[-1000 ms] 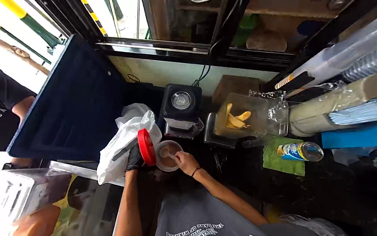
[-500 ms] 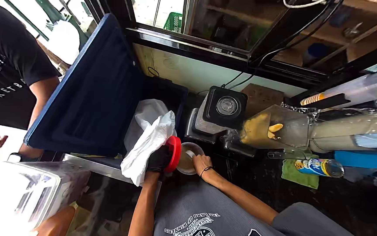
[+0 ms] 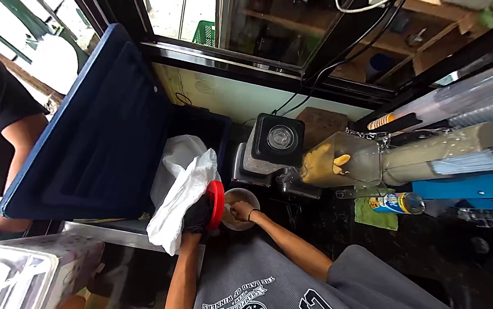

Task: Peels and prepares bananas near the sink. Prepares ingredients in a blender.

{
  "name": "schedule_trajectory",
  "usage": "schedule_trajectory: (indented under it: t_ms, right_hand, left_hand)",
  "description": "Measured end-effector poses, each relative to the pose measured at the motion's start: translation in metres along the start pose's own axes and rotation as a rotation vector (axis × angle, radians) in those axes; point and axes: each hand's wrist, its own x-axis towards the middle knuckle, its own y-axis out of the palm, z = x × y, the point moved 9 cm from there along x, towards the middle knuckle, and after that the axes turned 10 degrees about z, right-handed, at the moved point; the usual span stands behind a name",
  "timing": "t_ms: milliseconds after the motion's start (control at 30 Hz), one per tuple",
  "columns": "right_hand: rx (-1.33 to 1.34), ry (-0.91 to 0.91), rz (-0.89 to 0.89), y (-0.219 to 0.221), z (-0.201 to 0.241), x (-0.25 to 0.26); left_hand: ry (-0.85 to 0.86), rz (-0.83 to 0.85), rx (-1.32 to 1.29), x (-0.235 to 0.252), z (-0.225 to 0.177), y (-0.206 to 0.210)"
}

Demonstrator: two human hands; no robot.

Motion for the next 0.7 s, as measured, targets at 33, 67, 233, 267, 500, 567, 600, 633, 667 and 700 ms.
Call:
schedule_trajectory:
  t_ms: [33,67,233,267,500,567,600,633,667,700]
  right_hand:
    - [0.055,-0.032,-0.027,-0.005,-0.004,-0.01]
    - [0.107,-0.055,-0.054,-0.01,-0.009,-0.022]
    - [0.186,-0.089,-0.246,-0.017,-0.034,-0.092]
    - [0.168,-0.086,-0.29,-0.013,-0.04,-0.102]
    - [-0.089,-0.029,-0.682,0.023,-0.076,-0.12]
    - [-0.075,-0.077,-0.805,0.024,-0.078,-0.123]
    - [-0.064,-0.091,-0.827,0.024,-0.078,-0.121]
    - [-0.049,-0.098,-0.829,0.025,-0.08,-0.119]
    - [-0.02,-0.108,-0.825,0.025,-0.081,-0.116]
    - [0.033,-0.116,-0.797,0.025,-0.085,-0.112]
  left_hand:
    - [-0.002,0.007,0.0,0.005,-0.003,-0.002]
    - [-0.003,0.007,-0.008,0.006,-0.003,-0.002]
    - [-0.043,-0.001,0.016,0.012,0.005,0.002]
    - [-0.042,0.004,0.02,0.015,0.006,0.004]
    - [-0.038,0.026,0.122,0.016,-0.002,0.005]
    - [-0.021,0.02,0.132,0.018,-0.002,0.007]
    - [-0.024,0.02,0.136,0.019,-0.002,0.008]
    - [-0.031,0.024,0.144,0.02,-0.002,0.009]
    - [-0.038,0.034,0.149,0.02,-0.002,0.009]
    - [-0.039,0.036,0.156,0.02,-0.002,0.009]
